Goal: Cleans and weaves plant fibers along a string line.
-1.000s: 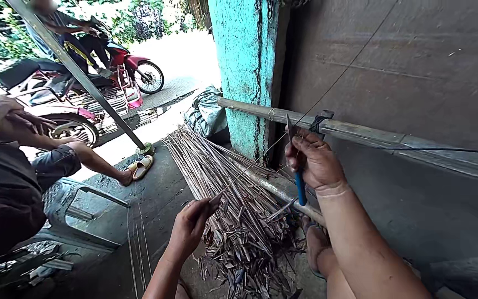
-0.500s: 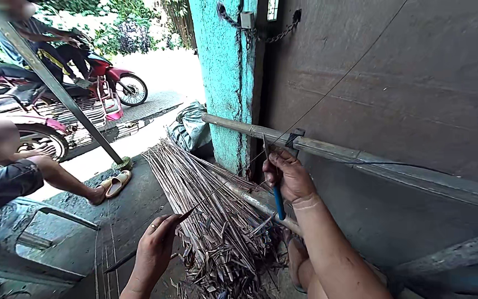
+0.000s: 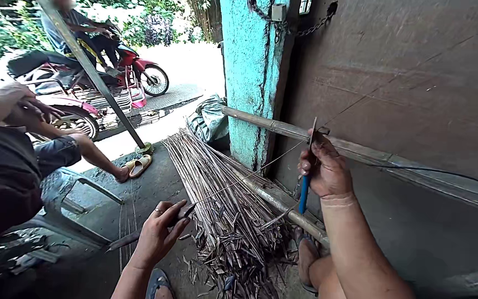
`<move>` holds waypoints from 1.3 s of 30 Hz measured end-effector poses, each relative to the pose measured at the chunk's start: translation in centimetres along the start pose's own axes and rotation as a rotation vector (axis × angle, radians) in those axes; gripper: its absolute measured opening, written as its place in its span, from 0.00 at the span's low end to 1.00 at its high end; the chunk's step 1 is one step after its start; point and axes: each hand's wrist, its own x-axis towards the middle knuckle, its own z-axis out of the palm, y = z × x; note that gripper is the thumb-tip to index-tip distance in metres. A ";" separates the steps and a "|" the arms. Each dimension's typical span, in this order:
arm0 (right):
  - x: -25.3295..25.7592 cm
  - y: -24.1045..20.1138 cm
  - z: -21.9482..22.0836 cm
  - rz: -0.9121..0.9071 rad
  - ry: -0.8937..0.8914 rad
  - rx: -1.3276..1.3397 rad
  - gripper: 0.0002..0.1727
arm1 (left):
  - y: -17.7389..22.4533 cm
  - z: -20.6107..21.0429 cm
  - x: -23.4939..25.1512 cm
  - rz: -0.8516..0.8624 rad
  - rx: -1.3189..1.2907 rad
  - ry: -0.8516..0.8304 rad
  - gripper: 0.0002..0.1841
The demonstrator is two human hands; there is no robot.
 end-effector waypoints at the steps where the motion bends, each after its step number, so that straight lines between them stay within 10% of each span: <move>1: -0.4 1.0 0.8 0.056 -0.040 -0.027 0.19 | 0.3 0.1 0.1 0.005 0.005 -0.023 0.28; 9: -4.1 7.6 4.9 0.372 -0.395 -0.098 0.18 | 0.8 -0.2 0.8 -0.066 -0.276 -0.289 0.27; 16: 0.1 3.1 0.7 0.120 -0.185 -0.007 0.17 | -2.0 -1.2 -0.7 -0.252 -0.374 -0.522 0.26; 33: 2.0 -2.6 -6.6 -0.224 0.210 0.121 0.20 | -6.2 -3.1 -3.9 -0.498 -0.349 -0.087 0.24; 39: -3.2 4.6 2.6 0.177 -0.347 -0.285 0.27 | 1.2 -0.2 0.3 -0.350 -0.719 -0.088 0.26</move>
